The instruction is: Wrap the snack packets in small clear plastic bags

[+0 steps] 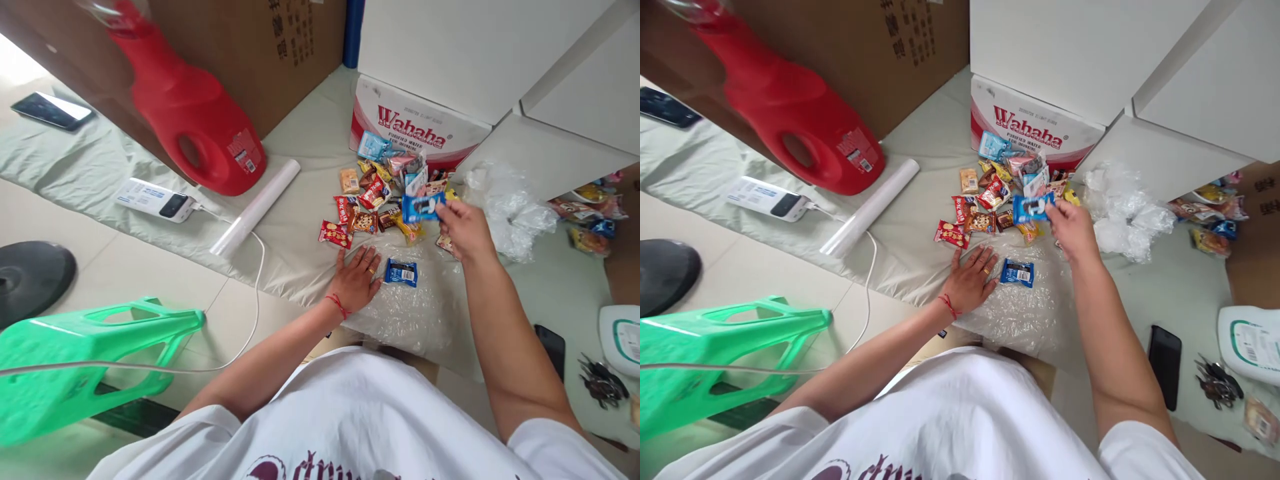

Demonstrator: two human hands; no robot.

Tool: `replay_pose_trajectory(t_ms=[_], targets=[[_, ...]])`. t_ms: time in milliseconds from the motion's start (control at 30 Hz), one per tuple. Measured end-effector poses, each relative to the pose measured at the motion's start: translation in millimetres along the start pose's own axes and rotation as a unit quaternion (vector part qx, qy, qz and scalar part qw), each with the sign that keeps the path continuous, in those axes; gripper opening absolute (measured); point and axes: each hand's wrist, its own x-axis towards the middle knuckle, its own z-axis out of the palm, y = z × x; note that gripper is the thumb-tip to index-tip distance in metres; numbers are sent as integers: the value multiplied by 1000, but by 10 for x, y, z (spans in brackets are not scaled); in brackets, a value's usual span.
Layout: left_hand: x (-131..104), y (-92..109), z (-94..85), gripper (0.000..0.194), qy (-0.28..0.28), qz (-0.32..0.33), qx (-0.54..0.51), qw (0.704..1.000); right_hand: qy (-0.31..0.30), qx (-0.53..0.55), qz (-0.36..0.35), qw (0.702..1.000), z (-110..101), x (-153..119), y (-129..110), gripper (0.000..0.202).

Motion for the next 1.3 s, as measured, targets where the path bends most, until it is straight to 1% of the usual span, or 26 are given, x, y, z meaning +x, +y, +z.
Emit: replay_pose_trajectory(t_ms=[67, 133, 200, 267, 333, 367, 400, 467, 533, 567, 600, 633, 667, 733, 767, 833, 867, 900, 933, 967, 1033, 1100, 1133, 1200, 1233, 1300], targets=[[-1, 1, -3, 58, -2, -1, -4, 1000, -26, 61, 82, 994, -36, -453, 145, 46], [1, 5, -1, 58, -6, -1, -5, 1000, -39, 94, 143, 984, 30, -859, 273, 48], [5, 11, 1, 59, -10, 0, -3, 1000, -37, 111, 182, 976, 153, -1150, 368, 49], [9, 19, 1, 60, -11, 0, 1, 1000, -17, 109, 197, 974, 272, -1315, 423, 49], [11, 27, -3, 59, -9, -2, 6, 1000, 9, 94, 185, 978, 334, -1387, 439, 48], [11, 30, -5, 59, -8, -4, 7, 1000, 23, 84, 171, 981, 333, -1402, 434, 47], [11, 32, -7, 59, -7, -5, 7, 1000, 44, 72, 154, 984, 309, -1409, 420, 47], [11, 32, -9, 59, -8, -4, 5, 1000, 106, 37, 111, 987, 208, -1405, 369, 43], [12, 29, -8, 60, -10, -2, 2, 1000, 172, -25, 64, 983, 92, -1382, 293, 37], [12, 28, -6, 59, -10, -2, 2, 1000, 189, -67, 41, 979, 55, -1365, 248, 32], [12, 27, -4, 59, -9, -2, 2, 1000, 187, -114, 18, 976, 47, -1344, 200, 27], [13, 27, -3, 59, -8, -4, 4, 1000, 169, -163, -5, 972, 73, -1322, 153, 22], [13, 28, -2, 58, -7, -5, 5, 1000, 139, -211, -25, 967, 136, -1301, 108, 19], [13, 31, -2, 58, -8, -7, 8, 1000, 60, -299, -51, 951, 347, -1268, 33, 17], [12, 33, -3, 59, -8, -7, 10, 1000, 20, -333, -53, 941, 474, -1260, 5, 19], [10, 35, -5, 58, -9, -6, 14, 1000, -47, -369, -45, 927, 698, -1271, -26, 23], [9, 35, -6, 58, -9, -6, 15, 1000, -71, -366, -41, 927, 766, -1289, -31, 25], [8, 35, -7, 58, -8, -5, 16, 1000, -87, -347, -41, 933, 792, -1314, -31, 28], [7, 34, -7, 58, -7, -5, 15, 1000, -95, -315, -44, 943, 771, -1340, -26, 31], [6, 33, -7, 58, -6, -3, 14, 1000, -96, -278, -50, 955, 707, -1361, -16, 33], [6, 32, -7, 59, -4, -1, 12, 1000, -82, -225, -72, 968, 482, -1363, 19, 34], [7, 32, -8, 59, -4, -1, 13, 1000, -79, -223, -121, 964, 209, -1281, 87, 38], [8, 33, -8, 59, -4, -2, 14, 1000, -93, -230, -154, 956, 83, -1206, 137, 44], [8, 36, -10, 58, -4, -4, 17, 1000, -153, -226, -209, 939, -110, -1002, 262, 57], [8, 37, -11, 58, -5, -4, 19, 1000, -191, -216, -221, 932, -171, -885, 328, 61], [8, 39, -9, 58, -7, -2, 20, 1000, -256, -202, -222, 919, -217, -650, 444, 66]])
